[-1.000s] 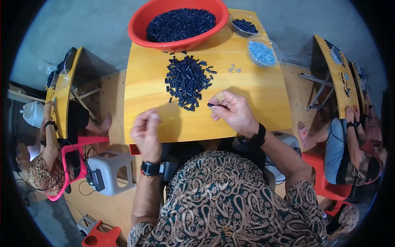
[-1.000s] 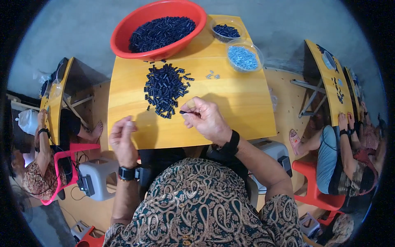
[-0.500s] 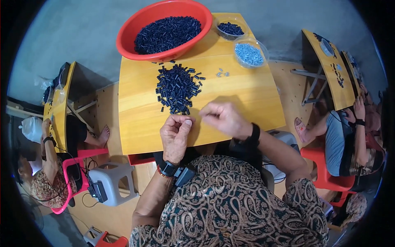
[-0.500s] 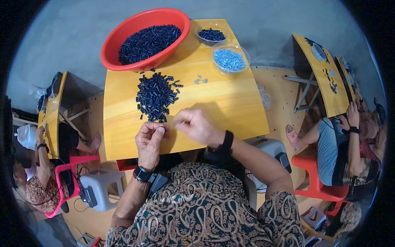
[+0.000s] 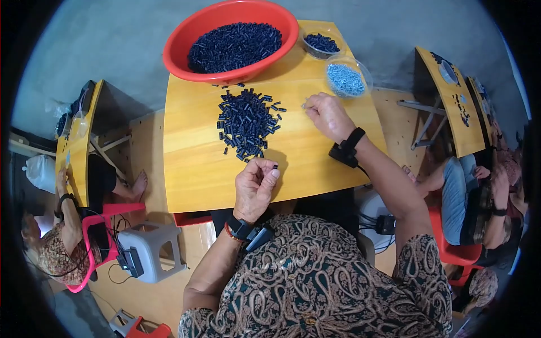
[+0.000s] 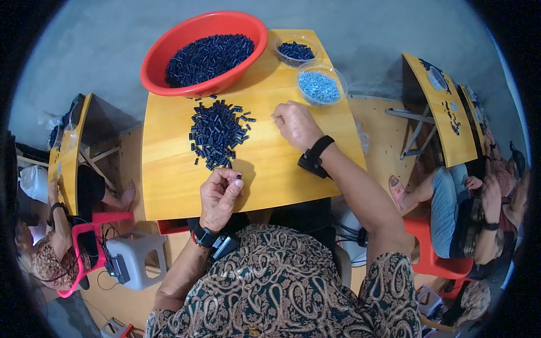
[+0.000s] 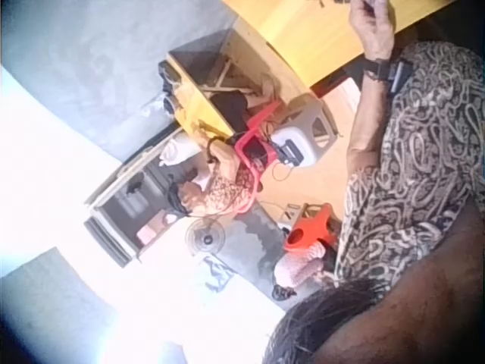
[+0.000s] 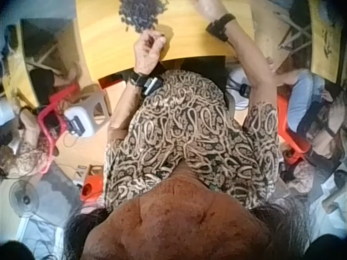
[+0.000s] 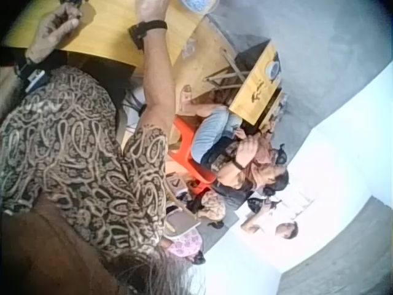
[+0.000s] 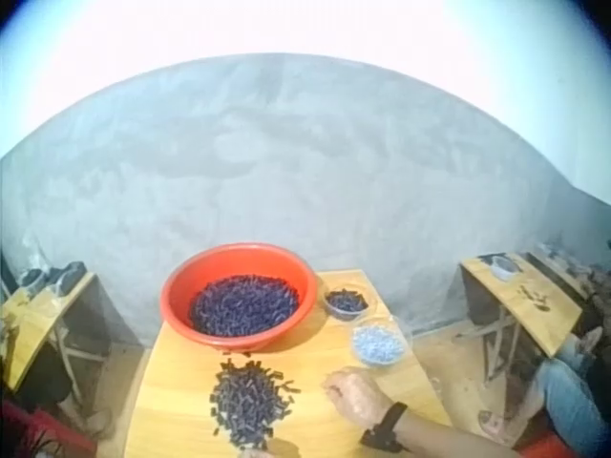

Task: Manually assembling small black plastic components onto a beige rectangular part in a factory setting.

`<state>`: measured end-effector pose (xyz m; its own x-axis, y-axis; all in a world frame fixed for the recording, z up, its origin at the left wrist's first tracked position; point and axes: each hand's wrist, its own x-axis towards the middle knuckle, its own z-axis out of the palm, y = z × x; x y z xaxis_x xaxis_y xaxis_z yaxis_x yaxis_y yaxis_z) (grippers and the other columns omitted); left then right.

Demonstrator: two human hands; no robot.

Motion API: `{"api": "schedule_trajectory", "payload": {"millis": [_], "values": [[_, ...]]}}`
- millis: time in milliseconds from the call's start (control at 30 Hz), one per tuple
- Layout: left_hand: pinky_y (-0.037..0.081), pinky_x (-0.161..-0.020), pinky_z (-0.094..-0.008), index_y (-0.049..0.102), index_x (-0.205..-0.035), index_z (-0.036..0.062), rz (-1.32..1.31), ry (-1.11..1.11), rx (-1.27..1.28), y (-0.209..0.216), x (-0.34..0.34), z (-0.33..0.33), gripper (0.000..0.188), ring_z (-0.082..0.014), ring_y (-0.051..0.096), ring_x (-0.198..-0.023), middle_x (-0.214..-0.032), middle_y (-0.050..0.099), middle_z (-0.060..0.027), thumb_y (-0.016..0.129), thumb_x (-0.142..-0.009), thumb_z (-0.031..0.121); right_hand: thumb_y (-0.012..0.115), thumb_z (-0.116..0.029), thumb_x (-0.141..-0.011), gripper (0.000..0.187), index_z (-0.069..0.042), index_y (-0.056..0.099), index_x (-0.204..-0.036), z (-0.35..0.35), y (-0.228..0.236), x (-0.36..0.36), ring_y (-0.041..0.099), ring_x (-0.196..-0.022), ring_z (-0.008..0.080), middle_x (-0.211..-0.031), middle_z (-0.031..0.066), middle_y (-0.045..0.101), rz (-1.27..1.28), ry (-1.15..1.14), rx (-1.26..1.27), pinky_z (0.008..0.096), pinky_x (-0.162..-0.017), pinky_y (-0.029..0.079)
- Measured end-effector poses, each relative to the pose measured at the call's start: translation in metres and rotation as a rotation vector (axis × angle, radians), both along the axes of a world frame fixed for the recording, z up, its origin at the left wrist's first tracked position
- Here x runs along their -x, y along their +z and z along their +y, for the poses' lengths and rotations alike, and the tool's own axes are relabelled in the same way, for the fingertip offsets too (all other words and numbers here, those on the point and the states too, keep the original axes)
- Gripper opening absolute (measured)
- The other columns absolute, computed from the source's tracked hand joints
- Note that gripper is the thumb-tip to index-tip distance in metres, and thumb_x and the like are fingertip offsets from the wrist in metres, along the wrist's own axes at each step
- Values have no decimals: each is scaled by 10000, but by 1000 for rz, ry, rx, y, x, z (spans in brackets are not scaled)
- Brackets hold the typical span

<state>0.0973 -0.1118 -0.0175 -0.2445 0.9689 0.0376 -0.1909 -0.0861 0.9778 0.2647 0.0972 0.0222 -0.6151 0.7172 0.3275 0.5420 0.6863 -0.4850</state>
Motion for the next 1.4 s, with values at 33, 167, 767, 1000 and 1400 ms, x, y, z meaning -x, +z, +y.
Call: {"api": "schedule_trajectory", "payload": {"millis": [33,167,767,1000,1400], "values": [[460,-633,-208,577,-995,11,-5,-3,4,1,0,0,128,-58,530,-678,-816,577,13,648,-908,71,603,12,-767,121,25,681,-859,0,-1,0,631,-792,384,-823,237,639,-2,0,2,424,-737,512],[459,-630,-209,585,-992,2,-3,-6,9,0,1,-1,122,-59,532,-672,-808,581,9,645,-909,68,605,-11,-770,107,13,685,-838,3,4,5,625,-777,384,-806,230,631,-78,15,-2,422,-735,509],[490,-661,-233,586,-992,3,-156,10,-10,2,9,3,102,-84,568,-695,-803,605,-11,631,-913,50,626,-17,-866,44,9,592,-855,-104,32,17,615,-679,92,-783,43,633,363,264,972,249,-619,500],[451,-637,-199,604,-964,-7,-217,0,-12,8,6,1,81,-55,522,-680,-778,585,13,641,-907,36,639,-12,-808,80,-3,570,-849,-102,33,26,606,-690,232,-751,104,587,136,399,347,328,-616,476],[423,-617,-194,630,-914,-9,-93,19,9,2,8,1,60,-37,470,-669,-759,553,40,660,-897,40,608,6,-805,108,1,538,-887,-106,62,31,587,-778,347,-823,158,530,-212,595,46,430,-669,469]]}}
